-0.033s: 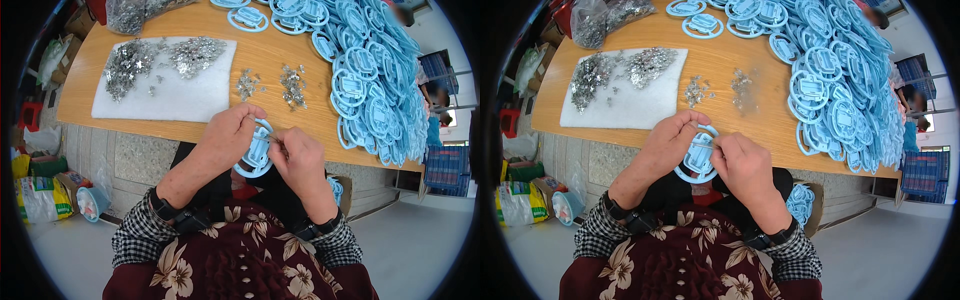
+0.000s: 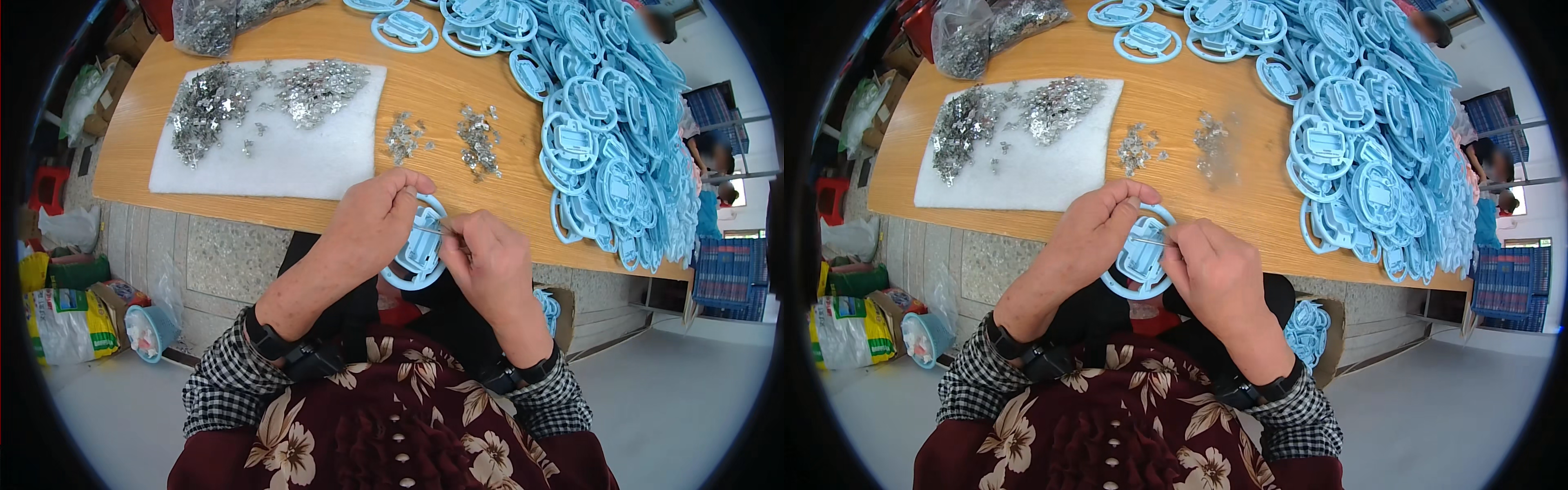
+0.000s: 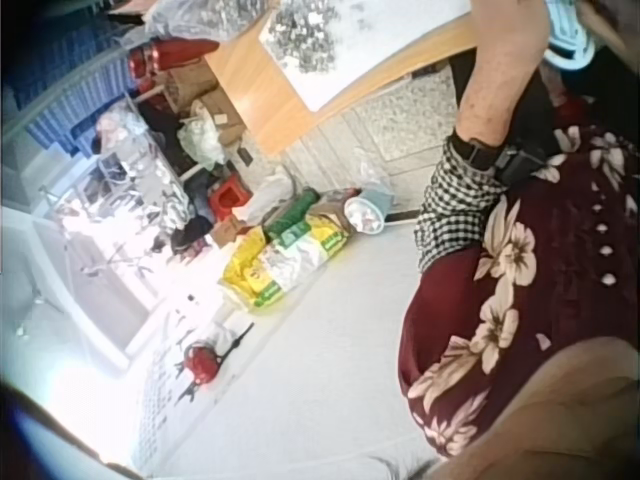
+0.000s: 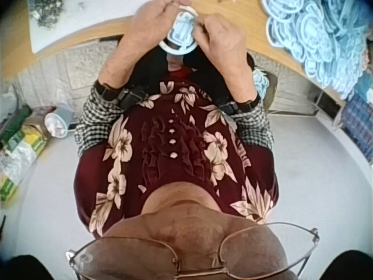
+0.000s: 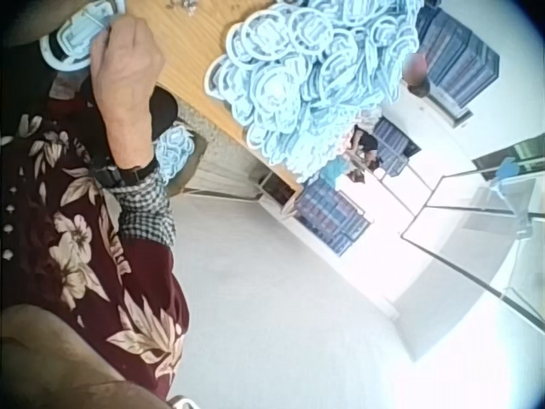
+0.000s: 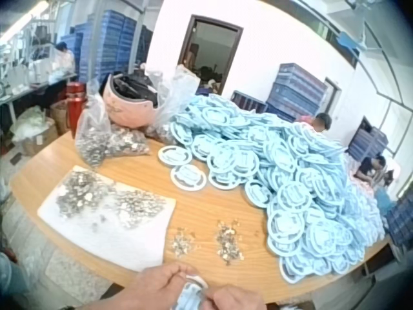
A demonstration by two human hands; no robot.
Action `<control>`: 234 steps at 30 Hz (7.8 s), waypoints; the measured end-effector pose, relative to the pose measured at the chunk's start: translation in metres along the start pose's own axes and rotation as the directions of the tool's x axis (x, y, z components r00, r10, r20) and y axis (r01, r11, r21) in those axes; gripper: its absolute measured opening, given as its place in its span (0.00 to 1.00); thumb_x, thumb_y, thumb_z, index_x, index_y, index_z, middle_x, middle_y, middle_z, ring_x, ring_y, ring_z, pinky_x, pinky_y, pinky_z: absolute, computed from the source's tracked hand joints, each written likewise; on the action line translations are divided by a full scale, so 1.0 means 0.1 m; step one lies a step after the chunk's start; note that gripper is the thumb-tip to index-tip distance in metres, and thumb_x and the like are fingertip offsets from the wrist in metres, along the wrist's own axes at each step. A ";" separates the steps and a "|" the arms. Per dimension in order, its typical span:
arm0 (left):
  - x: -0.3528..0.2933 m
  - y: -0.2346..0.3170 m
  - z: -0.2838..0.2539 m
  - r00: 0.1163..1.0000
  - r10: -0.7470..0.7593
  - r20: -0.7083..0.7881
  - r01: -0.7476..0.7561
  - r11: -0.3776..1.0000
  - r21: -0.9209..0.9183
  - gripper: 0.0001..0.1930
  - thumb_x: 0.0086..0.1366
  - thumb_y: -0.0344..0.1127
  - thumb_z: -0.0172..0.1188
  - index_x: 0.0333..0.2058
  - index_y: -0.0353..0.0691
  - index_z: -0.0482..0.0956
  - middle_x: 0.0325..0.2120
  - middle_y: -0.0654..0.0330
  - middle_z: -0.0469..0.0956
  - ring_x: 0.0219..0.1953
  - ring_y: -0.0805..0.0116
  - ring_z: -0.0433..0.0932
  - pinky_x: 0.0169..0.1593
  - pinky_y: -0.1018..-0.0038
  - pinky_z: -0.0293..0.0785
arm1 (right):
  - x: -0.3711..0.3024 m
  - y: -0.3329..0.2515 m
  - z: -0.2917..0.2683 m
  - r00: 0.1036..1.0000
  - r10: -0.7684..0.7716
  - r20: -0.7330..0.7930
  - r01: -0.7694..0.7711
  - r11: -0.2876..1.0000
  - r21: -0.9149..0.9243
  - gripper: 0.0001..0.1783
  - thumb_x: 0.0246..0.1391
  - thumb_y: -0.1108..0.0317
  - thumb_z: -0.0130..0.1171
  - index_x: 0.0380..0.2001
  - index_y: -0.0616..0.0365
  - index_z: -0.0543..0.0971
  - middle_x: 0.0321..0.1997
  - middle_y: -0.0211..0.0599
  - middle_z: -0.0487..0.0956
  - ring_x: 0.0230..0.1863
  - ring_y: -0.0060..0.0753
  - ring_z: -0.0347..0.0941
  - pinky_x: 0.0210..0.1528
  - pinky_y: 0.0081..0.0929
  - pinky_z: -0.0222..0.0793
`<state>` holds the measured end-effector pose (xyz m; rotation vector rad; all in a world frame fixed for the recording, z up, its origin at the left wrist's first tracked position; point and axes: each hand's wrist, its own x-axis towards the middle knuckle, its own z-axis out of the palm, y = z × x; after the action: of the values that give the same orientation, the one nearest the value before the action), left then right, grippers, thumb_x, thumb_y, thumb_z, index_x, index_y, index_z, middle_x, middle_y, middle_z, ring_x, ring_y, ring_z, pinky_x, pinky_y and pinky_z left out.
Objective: Assembling silver metal pieces into blue plastic ring components.
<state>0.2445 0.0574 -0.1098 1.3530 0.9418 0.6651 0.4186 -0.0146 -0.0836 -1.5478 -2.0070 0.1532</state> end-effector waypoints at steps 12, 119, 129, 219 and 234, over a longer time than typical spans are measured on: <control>-0.05 0.02 -0.03 0.997 -0.007 0.070 0.018 0.989 -0.149 0.14 0.75 0.33 0.44 0.51 0.34 0.75 0.39 0.64 0.79 0.39 0.80 0.76 0.44 0.79 0.74 | -0.18 0.09 0.02 0.907 0.420 0.029 -0.384 0.798 0.464 0.14 0.60 0.68 0.61 0.48 0.63 0.79 0.28 0.29 0.76 0.25 0.25 0.73 0.25 0.23 0.68; -1.01 -0.25 -1.28 0.997 -0.039 0.067 0.072 0.787 -0.613 0.19 0.66 0.28 0.53 0.55 0.33 0.70 0.46 0.60 0.78 0.47 0.76 0.78 0.52 0.75 0.76 | 1.39 -0.78 0.86 0.912 -0.173 0.371 0.215 0.974 -0.073 0.07 0.53 0.64 0.62 0.34 0.54 0.80 0.30 0.42 0.80 0.33 0.52 0.79 0.36 0.44 0.74; -0.98 -0.20 -1.17 0.996 -0.063 0.070 0.093 0.804 -0.587 0.19 0.66 0.26 0.52 0.56 0.34 0.70 0.46 0.60 0.79 0.47 0.75 0.78 0.52 0.75 0.76 | 1.72 -0.78 1.13 0.916 -0.234 0.327 0.250 0.968 -0.007 0.08 0.56 0.64 0.60 0.35 0.55 0.81 0.35 0.43 0.82 0.40 0.51 0.78 0.43 0.44 0.73; -0.73 0.05 -0.59 0.999 -0.041 0.016 0.044 0.965 -0.258 0.13 0.74 0.40 0.54 0.42 0.35 0.79 0.32 0.67 0.81 0.34 0.84 0.76 0.38 0.80 0.75 | 0.59 -0.41 0.03 0.883 0.099 0.458 -0.325 0.834 0.446 0.08 0.54 0.69 0.68 0.32 0.61 0.79 0.24 0.26 0.74 0.25 0.15 0.69 0.27 0.20 0.64; -0.52 -0.03 -0.43 0.998 -0.031 0.059 0.034 0.998 -0.055 0.15 0.77 0.37 0.47 0.47 0.32 0.79 0.34 0.65 0.81 0.36 0.82 0.76 0.41 0.80 0.74 | 0.31 -0.42 -0.16 0.905 0.098 0.414 -0.278 0.873 0.400 0.06 0.52 0.72 0.67 0.32 0.60 0.79 0.23 0.31 0.74 0.22 0.23 0.71 0.25 0.23 0.67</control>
<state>0.1817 0.0340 -0.1022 1.2983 0.8902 0.6198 0.3862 -0.0034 -0.0404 -1.4789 -1.8982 1.0044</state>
